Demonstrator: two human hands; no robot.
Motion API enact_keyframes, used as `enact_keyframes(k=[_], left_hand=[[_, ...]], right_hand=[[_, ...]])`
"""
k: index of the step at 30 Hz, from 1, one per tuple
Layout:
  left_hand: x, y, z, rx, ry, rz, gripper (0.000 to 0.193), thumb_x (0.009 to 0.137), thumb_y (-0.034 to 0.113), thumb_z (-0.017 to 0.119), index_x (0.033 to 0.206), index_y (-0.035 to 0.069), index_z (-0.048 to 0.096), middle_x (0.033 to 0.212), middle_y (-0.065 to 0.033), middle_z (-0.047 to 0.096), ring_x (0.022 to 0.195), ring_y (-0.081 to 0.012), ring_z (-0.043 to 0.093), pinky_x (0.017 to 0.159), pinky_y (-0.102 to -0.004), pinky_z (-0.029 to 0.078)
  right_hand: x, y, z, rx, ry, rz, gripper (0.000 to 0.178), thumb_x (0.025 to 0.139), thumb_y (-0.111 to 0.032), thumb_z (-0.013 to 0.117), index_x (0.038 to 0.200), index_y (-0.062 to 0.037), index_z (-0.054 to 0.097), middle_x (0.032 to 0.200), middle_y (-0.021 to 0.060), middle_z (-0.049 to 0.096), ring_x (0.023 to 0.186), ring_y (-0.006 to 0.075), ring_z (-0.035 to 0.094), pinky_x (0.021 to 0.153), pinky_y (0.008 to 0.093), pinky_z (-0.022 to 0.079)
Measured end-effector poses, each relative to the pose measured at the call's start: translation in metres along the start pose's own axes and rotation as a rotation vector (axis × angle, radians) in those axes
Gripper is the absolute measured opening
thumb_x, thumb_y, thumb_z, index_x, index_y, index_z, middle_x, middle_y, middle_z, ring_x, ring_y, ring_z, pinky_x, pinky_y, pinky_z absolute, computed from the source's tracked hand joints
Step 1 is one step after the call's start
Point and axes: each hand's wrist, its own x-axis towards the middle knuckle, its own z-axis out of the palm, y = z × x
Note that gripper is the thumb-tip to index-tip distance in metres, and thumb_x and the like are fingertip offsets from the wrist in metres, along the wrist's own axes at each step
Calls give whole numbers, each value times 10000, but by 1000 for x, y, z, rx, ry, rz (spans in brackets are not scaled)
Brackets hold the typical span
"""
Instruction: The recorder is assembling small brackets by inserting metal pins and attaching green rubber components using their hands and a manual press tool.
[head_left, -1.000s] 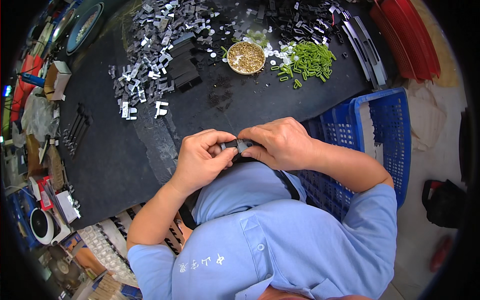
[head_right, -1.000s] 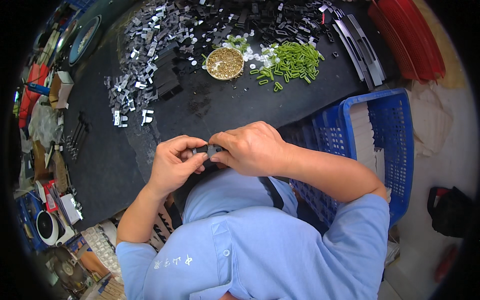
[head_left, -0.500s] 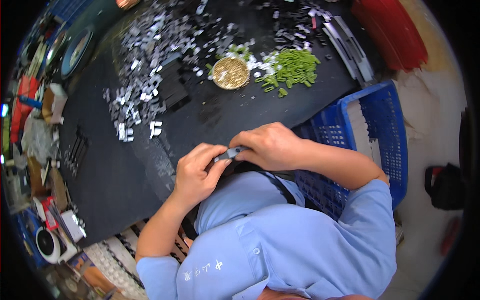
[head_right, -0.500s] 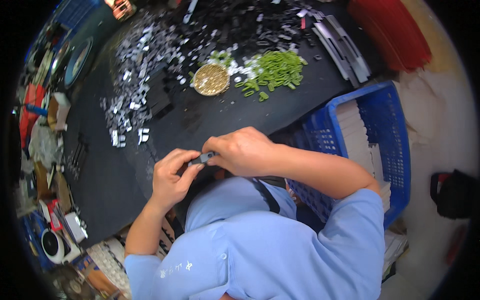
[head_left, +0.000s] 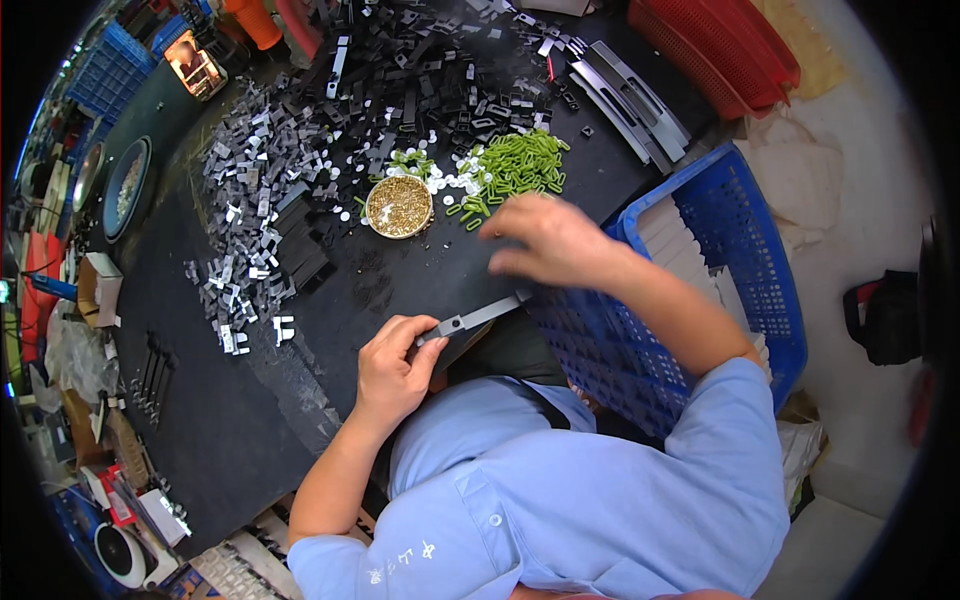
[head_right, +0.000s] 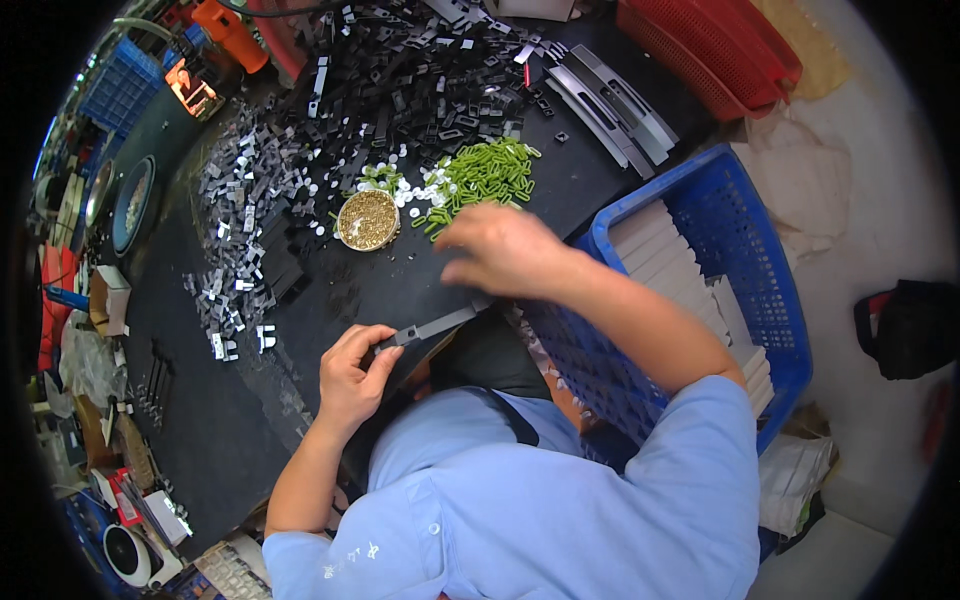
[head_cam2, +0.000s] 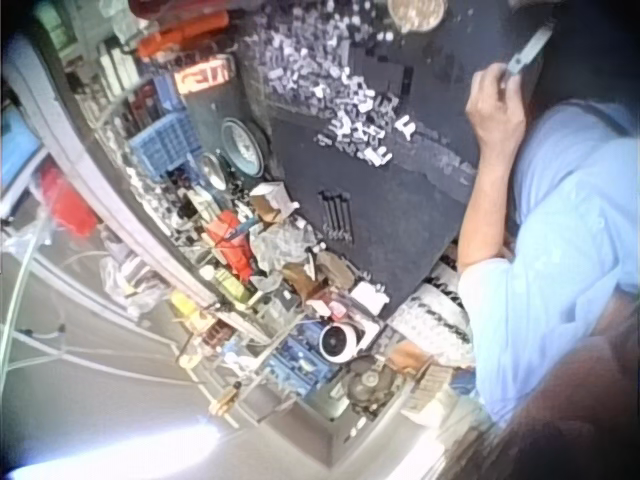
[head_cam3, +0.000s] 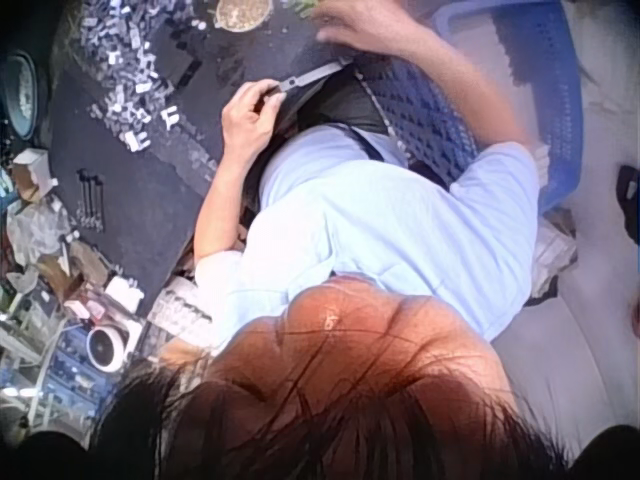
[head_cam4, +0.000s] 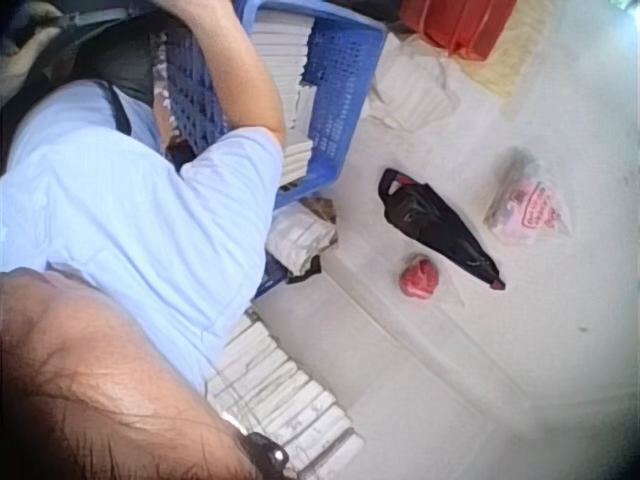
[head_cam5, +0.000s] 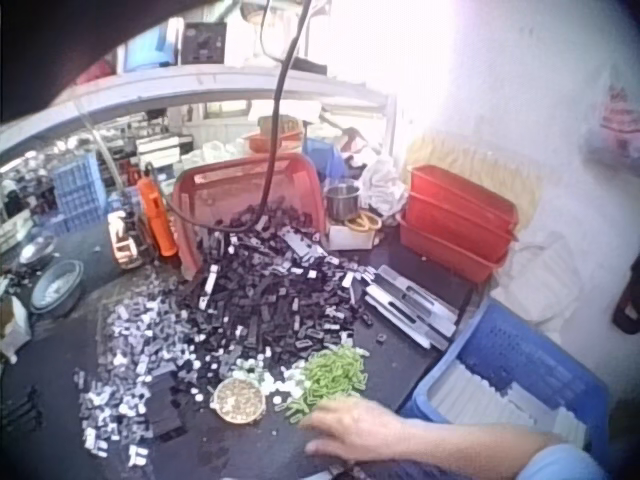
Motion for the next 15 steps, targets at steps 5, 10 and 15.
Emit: enact_keyframes(k=[5,10,15], left_hand=[[-9,7,0,-73,-73,-46,173,749,28,699,909,-3,643,751,-69,597,512,-91,532,474,-238,418],[-12,12,-4,-88,-108,-103,180,735,34,707,900,3,642,784,-76,611,559,-129,557,509,-252,435],[9,10,3,84,-194,168,193,738,108,687,908,47,620,1080,-151,601,1039,-310,543,868,-398,393]], right_hand=[[-3,29,20,-165,75,-96,102,721,-154,675,802,-101,642,797,60,587,799,256,595,696,374,473],[10,3,37,-63,-2,-117,102,751,-155,680,806,-91,623,765,57,583,765,247,594,697,369,475],[20,9,27,-77,-46,104,121,747,-174,641,806,-71,616,781,87,619,771,283,625,658,416,498]])
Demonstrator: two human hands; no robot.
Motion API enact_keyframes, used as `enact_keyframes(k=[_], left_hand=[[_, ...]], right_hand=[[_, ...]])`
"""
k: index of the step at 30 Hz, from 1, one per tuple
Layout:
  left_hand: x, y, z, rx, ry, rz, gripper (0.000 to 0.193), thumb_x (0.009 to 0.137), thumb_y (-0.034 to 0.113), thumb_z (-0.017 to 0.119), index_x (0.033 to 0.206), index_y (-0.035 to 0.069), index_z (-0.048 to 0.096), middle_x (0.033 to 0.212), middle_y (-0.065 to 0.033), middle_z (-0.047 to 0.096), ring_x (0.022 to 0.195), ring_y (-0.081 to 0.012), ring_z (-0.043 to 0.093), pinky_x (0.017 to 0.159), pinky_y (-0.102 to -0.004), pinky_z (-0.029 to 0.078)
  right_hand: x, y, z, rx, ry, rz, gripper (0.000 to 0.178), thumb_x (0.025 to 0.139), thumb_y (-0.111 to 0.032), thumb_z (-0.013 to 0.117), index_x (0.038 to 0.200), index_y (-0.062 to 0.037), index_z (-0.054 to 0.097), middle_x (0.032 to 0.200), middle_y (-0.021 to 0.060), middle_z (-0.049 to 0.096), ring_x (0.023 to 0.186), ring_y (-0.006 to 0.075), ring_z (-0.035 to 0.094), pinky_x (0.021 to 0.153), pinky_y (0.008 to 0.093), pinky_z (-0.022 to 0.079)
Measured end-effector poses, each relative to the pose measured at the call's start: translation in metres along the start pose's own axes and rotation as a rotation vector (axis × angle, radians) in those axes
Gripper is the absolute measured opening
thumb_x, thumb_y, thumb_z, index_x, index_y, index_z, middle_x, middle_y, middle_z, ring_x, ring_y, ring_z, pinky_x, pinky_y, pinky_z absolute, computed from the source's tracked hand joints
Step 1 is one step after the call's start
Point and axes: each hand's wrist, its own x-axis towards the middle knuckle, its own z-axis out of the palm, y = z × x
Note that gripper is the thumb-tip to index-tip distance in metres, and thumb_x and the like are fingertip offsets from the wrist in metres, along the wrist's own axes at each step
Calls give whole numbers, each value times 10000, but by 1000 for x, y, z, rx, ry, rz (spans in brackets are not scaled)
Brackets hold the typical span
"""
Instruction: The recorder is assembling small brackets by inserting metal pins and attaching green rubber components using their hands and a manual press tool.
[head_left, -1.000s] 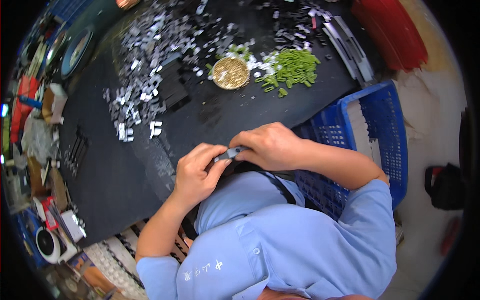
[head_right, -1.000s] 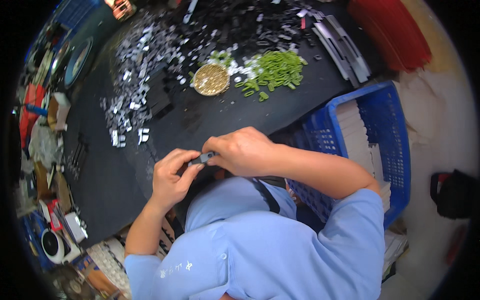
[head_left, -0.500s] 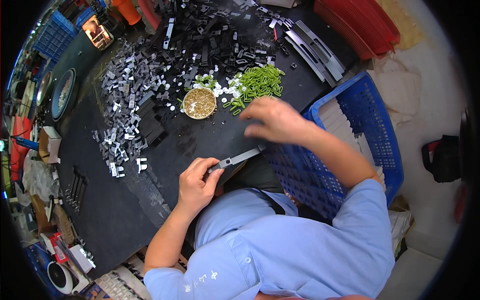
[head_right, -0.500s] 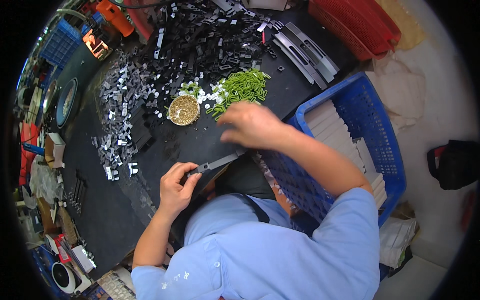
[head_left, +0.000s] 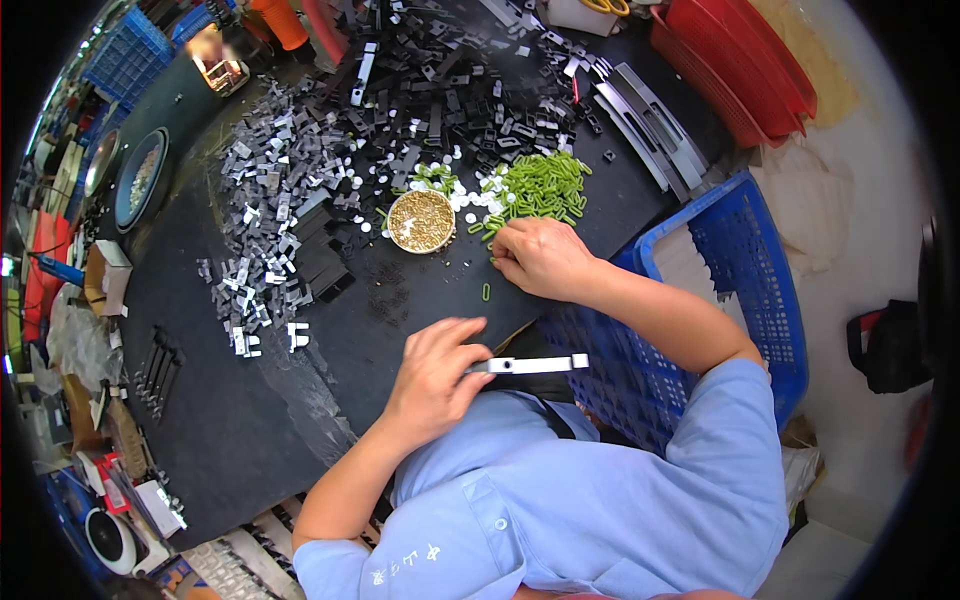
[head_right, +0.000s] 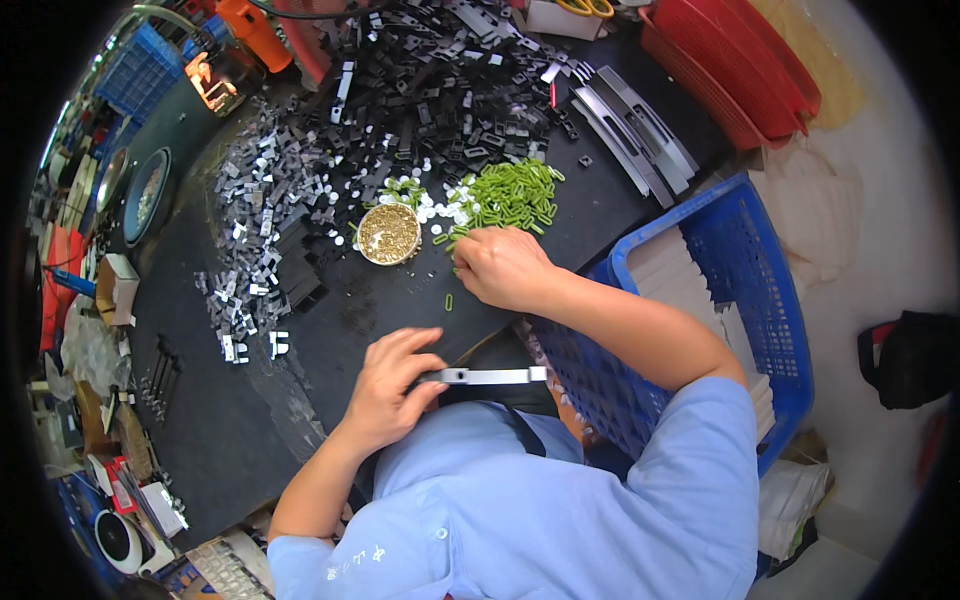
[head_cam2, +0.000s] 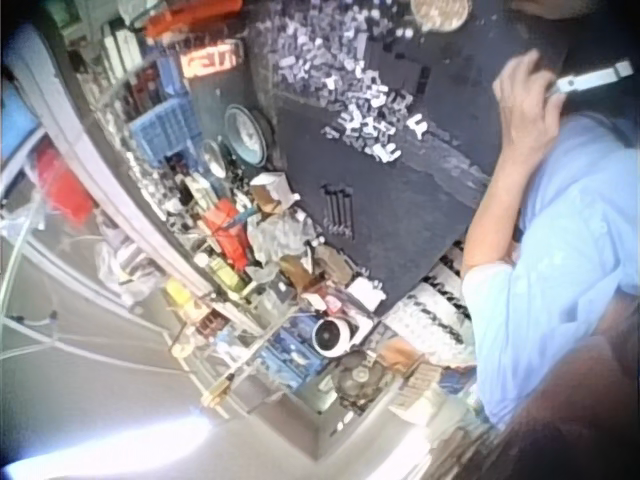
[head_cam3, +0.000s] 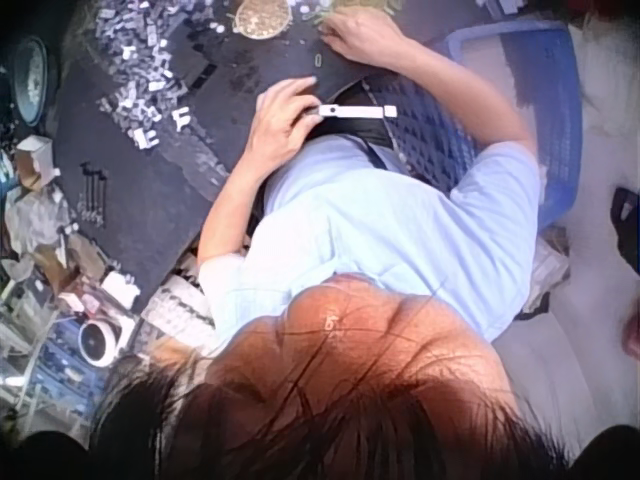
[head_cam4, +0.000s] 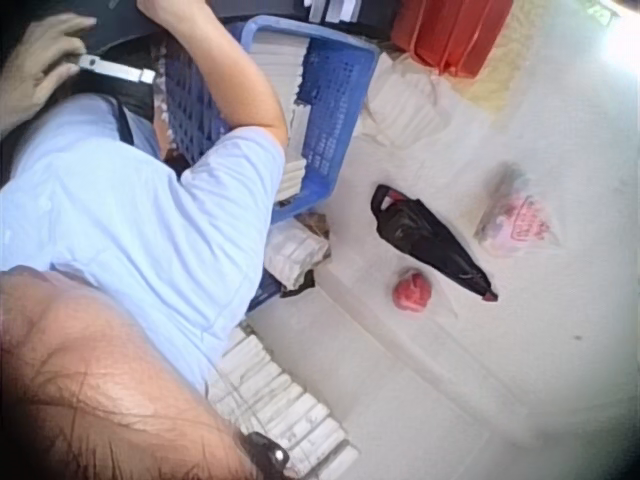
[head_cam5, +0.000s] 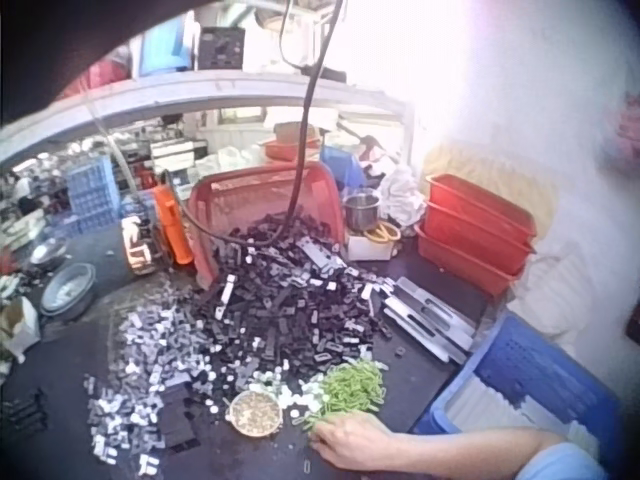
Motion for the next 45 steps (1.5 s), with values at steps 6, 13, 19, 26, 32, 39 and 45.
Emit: enact_keyframes(k=[6,13,19,26,32,39,45], left_hand=[[25,-6,31,261,-110,69,207,789,136,639,961,67,546,1283,-211,482,1235,-350,416,977,-511,262],[14,-26,18,126,-122,70,223,803,120,630,980,49,514,1190,-155,538,1196,-303,464,976,-494,277],[9,-29,13,117,-106,126,221,799,108,636,973,51,511,1127,-134,559,1160,-288,491,962,-476,300],[6,-31,7,54,-148,150,252,757,103,651,960,60,509,1058,-109,552,1169,-269,481,963,-463,292],[-13,-9,-13,177,-75,112,220,741,80,648,923,62,527,1169,-109,541,1267,-307,400,1027,-484,208],[-53,0,-16,11,-71,9,217,725,35,644,906,58,527,1167,-133,560,1260,-332,415,1031,-486,234],[-79,-2,-28,-48,130,-103,204,754,62,638,933,39,544,1113,-140,594,1185,-333,491,1000,-460,320]], right_hand=[[55,0,-24,-59,98,-57,156,767,-140,633,904,-67,627,814,86,623,802,278,621,682,381,499],[107,44,-11,-503,63,-45,181,733,-161,651,904,-112,623,890,46,607,931,245,586,763,394,437],[78,4,-46,-340,135,-94,100,727,-123,640,821,-88,632,816,79,632,813,261,621,723,396,465],[-8,-11,-34,-112,-437,36,310,764,-390,650,759,-80,666,677,130,650,658,302,651,615,403,512],[-22,-6,-26,-115,-130,147,313,833,-383,609,854,-71,623,753,132,648,713,320,638,632,426,490],[-29,9,-22,-10,-150,-364,167,749,-93,659,907,-76,606,896,50,615,888,249,583,755,359,470],[-23,-23,13,186,-12,-442,110,735,-59,637,844,-72,627,892,31,616,805,226,577,732,335,465]])
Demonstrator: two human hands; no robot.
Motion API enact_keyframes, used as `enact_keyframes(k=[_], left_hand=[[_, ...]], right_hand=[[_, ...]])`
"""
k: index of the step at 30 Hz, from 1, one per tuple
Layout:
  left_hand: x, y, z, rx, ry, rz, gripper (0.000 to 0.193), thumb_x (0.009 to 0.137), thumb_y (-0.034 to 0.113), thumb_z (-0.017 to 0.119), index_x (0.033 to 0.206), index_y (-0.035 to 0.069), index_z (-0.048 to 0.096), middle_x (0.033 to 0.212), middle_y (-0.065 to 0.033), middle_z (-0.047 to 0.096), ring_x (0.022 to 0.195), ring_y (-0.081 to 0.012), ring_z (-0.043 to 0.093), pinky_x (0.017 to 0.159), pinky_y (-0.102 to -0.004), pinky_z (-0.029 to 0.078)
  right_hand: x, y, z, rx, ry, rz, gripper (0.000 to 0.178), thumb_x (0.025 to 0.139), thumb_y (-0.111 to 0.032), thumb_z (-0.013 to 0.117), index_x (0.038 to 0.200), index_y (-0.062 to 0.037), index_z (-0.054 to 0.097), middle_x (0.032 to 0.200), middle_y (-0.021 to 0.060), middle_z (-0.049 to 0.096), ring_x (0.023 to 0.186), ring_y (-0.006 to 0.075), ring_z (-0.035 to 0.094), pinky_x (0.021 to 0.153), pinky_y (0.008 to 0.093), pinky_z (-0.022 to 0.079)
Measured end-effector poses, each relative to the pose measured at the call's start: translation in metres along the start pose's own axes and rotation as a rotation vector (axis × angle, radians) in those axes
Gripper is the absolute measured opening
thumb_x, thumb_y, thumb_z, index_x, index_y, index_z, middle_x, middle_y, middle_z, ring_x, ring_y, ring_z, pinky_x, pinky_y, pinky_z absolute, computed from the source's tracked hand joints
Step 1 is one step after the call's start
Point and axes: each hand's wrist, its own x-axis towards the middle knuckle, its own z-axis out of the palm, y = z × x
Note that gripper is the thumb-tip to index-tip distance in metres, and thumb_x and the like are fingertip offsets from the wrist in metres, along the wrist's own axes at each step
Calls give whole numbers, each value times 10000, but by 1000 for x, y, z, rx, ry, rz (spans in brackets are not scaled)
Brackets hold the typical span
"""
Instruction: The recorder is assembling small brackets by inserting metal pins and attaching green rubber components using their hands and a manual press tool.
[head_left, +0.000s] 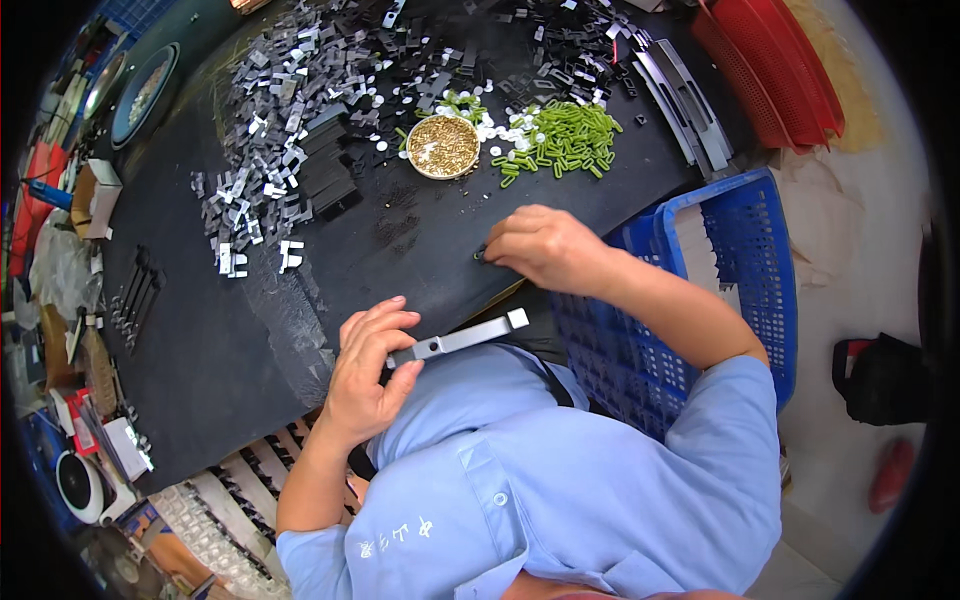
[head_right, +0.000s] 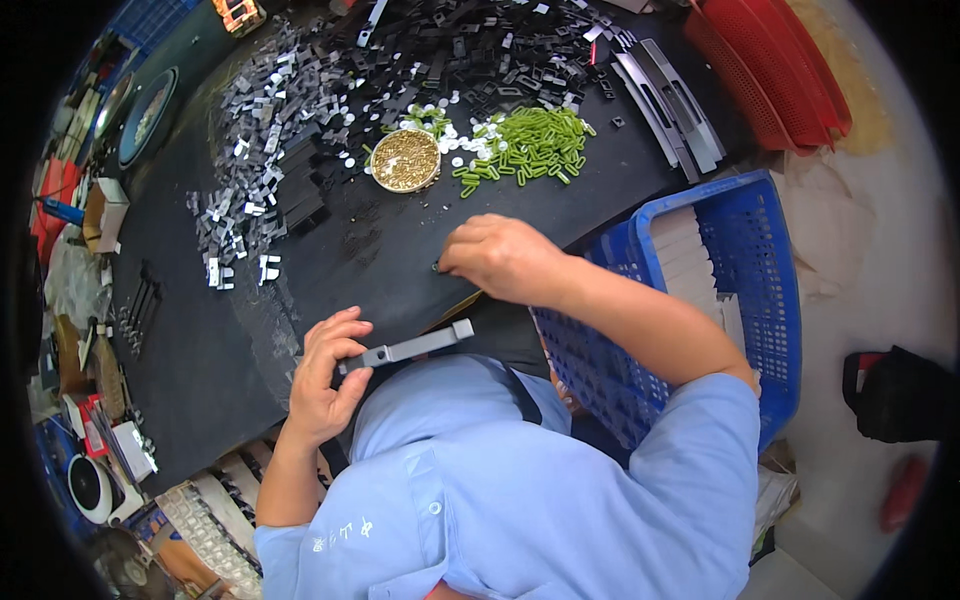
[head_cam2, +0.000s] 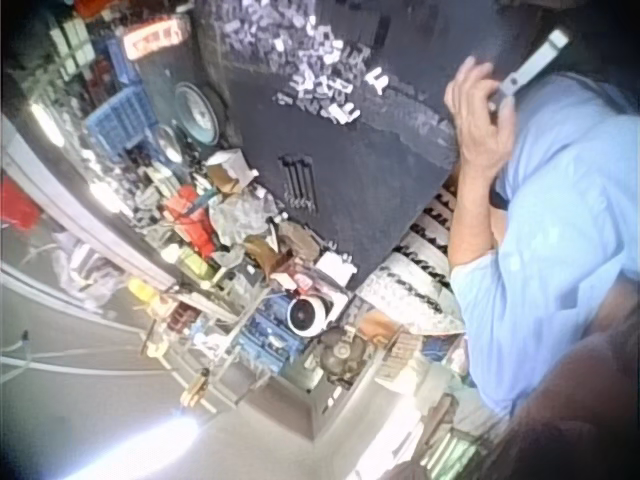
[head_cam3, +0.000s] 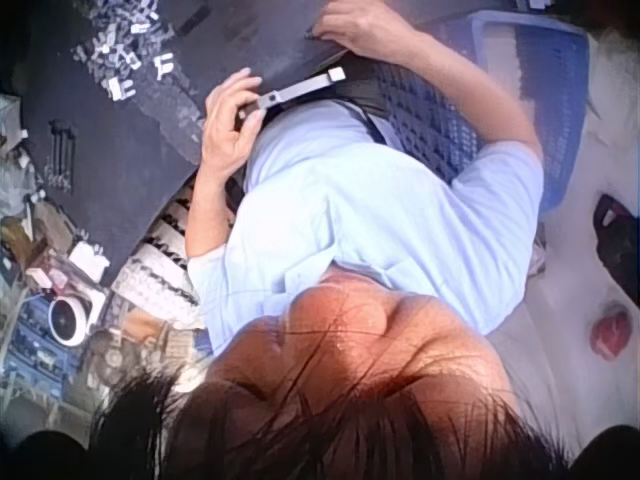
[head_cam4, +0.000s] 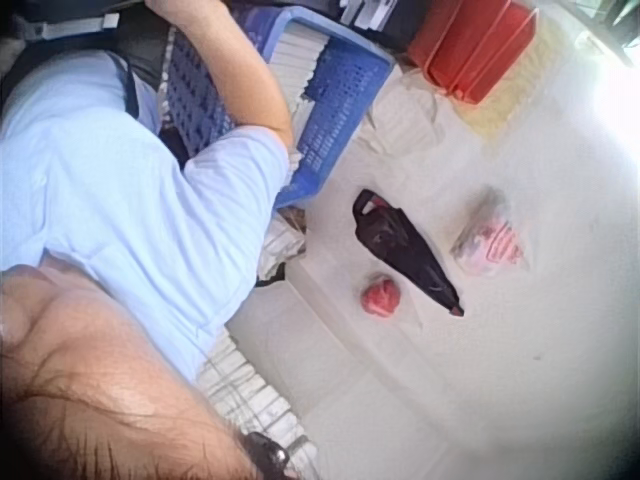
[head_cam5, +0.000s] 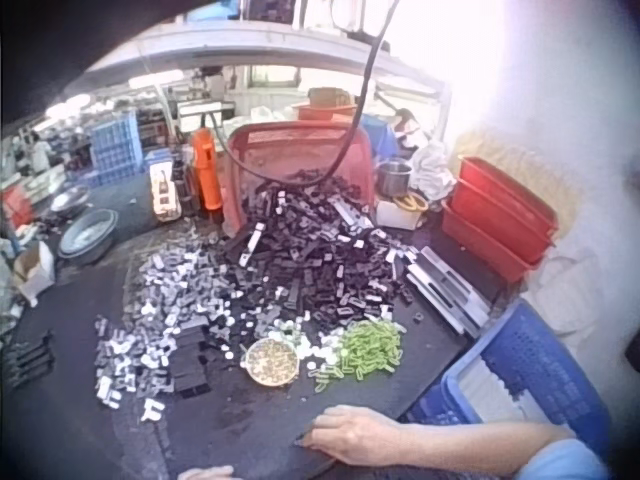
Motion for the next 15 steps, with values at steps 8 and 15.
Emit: enact_keyframes(k=[8,15], left_hand=[[-33,-13,-21,-33,329,-210,149,837,20,591,978,3,547,974,-132,635,829,-206,650,737,-286,503],[-16,-25,-18,143,391,-143,197,826,33,626,993,6,523,920,-143,630,764,-278,638,670,-332,502]], right_hand=[[-1,-17,17,-269,24,-29,256,637,-55,625,889,-85,656,916,12,640,784,181,577,704,303,454],[29,-21,14,-111,168,-40,308,677,-72,700,979,-98,647,879,16,652,760,188,598,676,311,458]])
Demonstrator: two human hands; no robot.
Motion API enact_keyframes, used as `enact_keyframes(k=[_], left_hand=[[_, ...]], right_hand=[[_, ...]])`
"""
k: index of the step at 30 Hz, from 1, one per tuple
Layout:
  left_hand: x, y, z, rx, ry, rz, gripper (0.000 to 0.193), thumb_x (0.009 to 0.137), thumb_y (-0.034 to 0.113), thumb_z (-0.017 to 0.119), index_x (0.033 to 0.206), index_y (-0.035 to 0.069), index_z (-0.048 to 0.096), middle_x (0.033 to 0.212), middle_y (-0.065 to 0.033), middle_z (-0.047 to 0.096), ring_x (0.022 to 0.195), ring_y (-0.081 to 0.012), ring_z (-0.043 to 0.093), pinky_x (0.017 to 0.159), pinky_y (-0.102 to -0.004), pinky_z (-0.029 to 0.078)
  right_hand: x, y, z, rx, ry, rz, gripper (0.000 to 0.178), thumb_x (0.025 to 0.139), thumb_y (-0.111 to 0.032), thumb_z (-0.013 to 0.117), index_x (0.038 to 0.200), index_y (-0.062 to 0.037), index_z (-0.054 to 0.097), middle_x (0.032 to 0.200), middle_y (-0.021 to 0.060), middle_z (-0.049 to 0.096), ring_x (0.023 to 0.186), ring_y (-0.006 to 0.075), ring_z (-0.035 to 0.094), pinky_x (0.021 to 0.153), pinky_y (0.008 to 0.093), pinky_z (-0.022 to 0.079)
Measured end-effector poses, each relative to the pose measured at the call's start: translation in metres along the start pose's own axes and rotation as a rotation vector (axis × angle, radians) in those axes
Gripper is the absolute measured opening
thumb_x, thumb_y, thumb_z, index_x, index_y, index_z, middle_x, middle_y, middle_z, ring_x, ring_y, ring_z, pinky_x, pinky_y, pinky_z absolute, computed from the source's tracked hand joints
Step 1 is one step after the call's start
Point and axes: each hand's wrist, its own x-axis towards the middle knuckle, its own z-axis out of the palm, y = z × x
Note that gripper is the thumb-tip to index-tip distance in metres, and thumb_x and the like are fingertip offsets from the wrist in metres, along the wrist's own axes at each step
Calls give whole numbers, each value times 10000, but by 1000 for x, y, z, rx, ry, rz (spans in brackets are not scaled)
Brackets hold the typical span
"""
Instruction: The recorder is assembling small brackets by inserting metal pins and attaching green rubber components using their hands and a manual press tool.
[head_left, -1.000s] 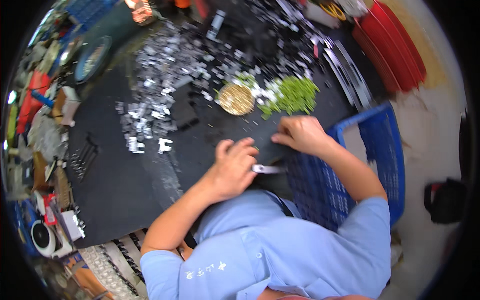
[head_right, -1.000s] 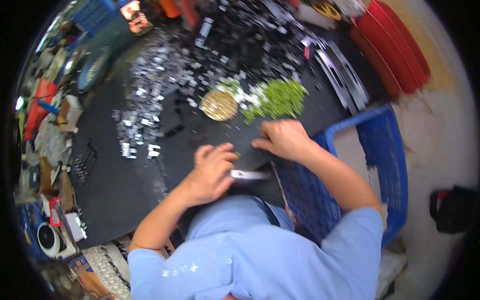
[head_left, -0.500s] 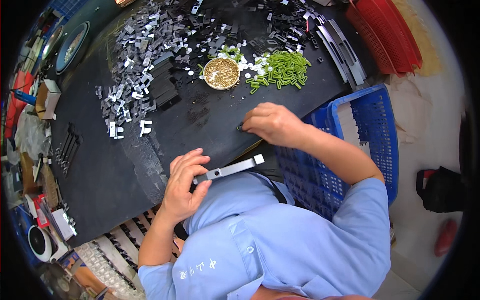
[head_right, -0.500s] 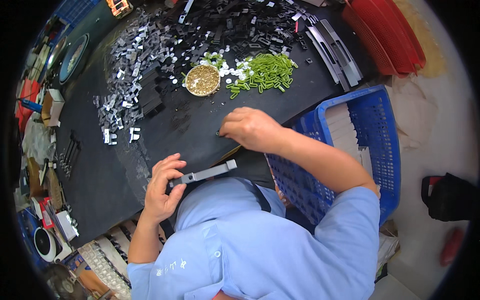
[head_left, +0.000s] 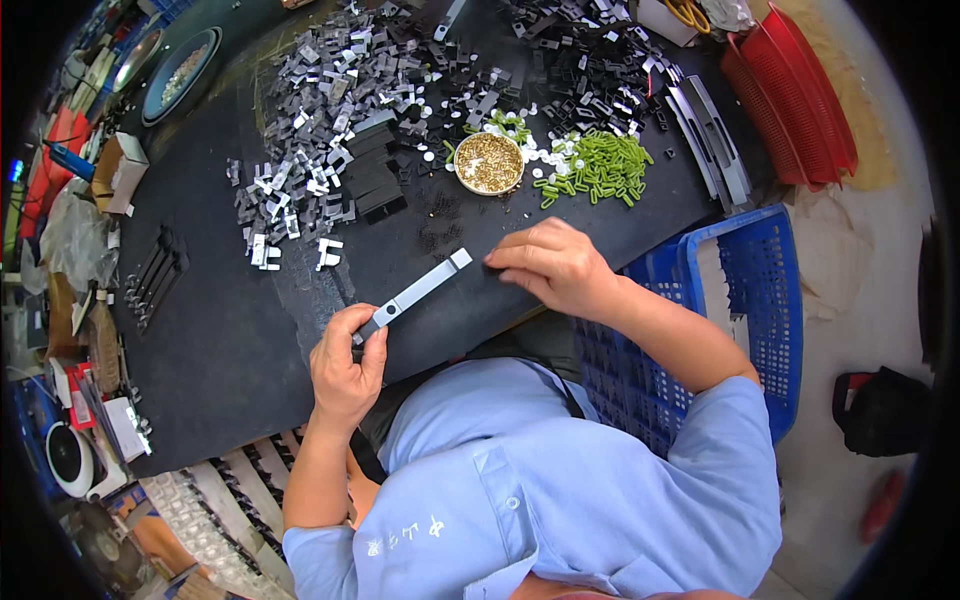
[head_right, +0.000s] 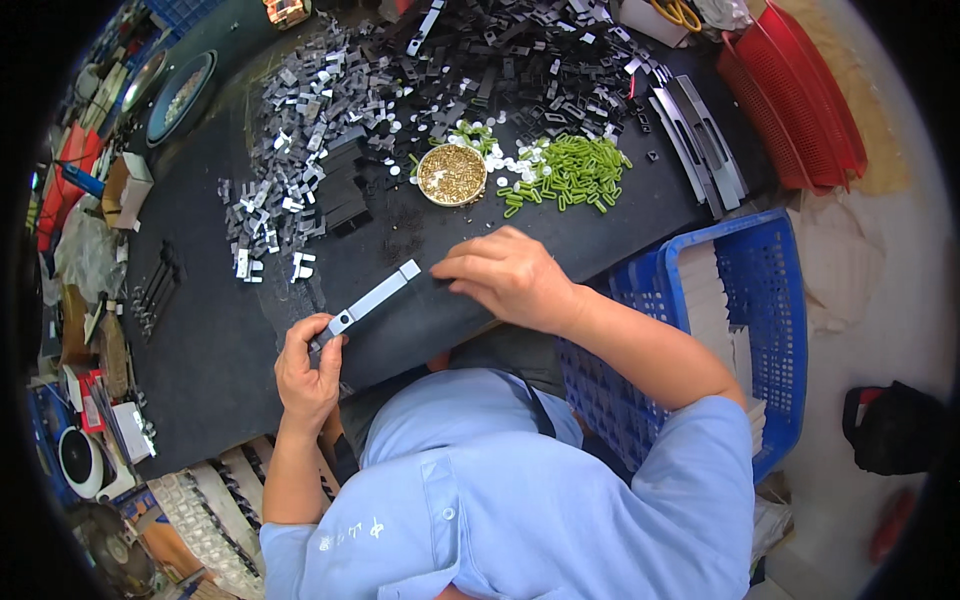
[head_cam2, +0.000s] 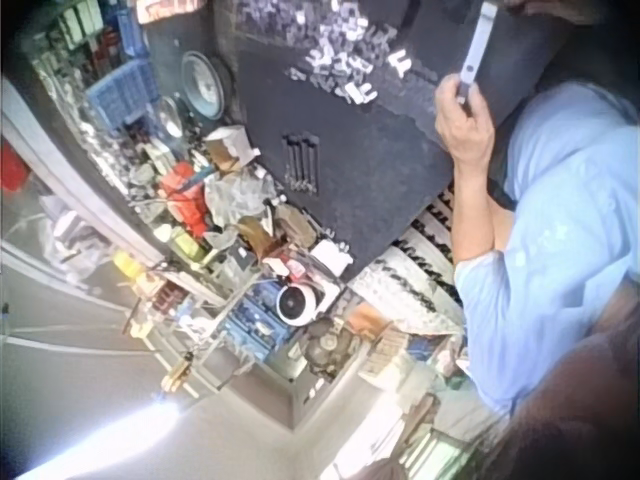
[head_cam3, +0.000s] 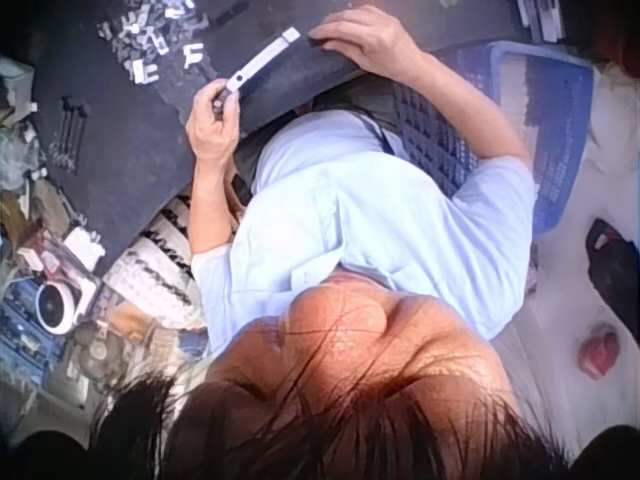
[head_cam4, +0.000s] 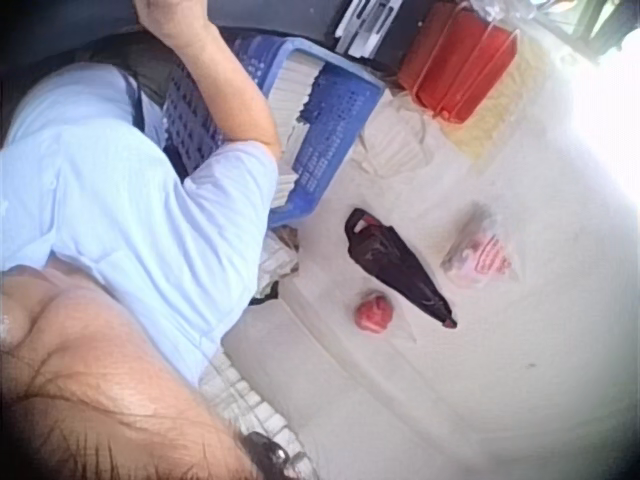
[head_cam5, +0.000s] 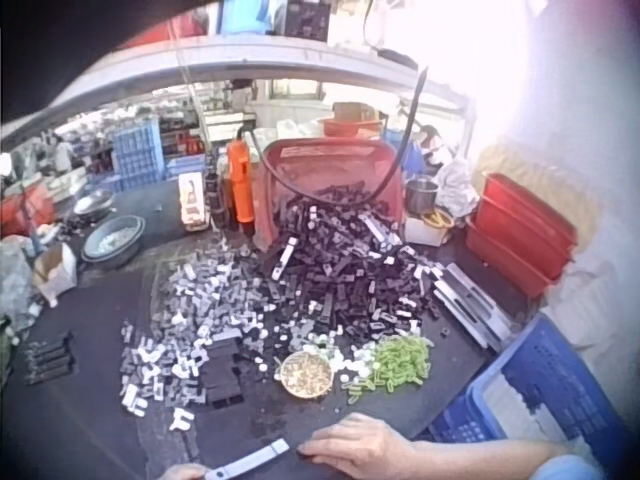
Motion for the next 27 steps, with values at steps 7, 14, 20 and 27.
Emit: enact_keyframes(k=[7,14,20,27], left_hand=[[7,1,-4,18,-43,192,186,863,26,581,1034,3,509,975,-142,622,740,-183,639,649,-274,504],[8,18,-4,-77,-76,58,207,833,40,628,1007,8,521,936,-141,631,761,-252,642,654,-312,497],[22,36,12,-258,-204,-41,169,891,82,571,1018,-9,509,913,-91,621,704,-117,607,629,-231,481],[20,27,18,-278,-295,-76,149,866,35,557,1005,-11,524,888,-91,618,687,-122,618,618,-231,500]], right_hand=[[17,-10,-11,127,44,-63,550,662,-26,716,1187,-61,557,909,70,645,767,235,609,685,343,481],[20,-15,-28,289,54,-5,595,665,10,707,1227,-54,523,886,62,628,795,240,597,710,343,478],[2,-18,-44,394,69,191,596,676,15,691,1238,-79,516,900,50,627,823,223,588,750,332,475],[-18,4,-87,446,-296,333,563,768,-189,709,1272,-70,487,1100,99,570,1045,254,556,897,356,449]])
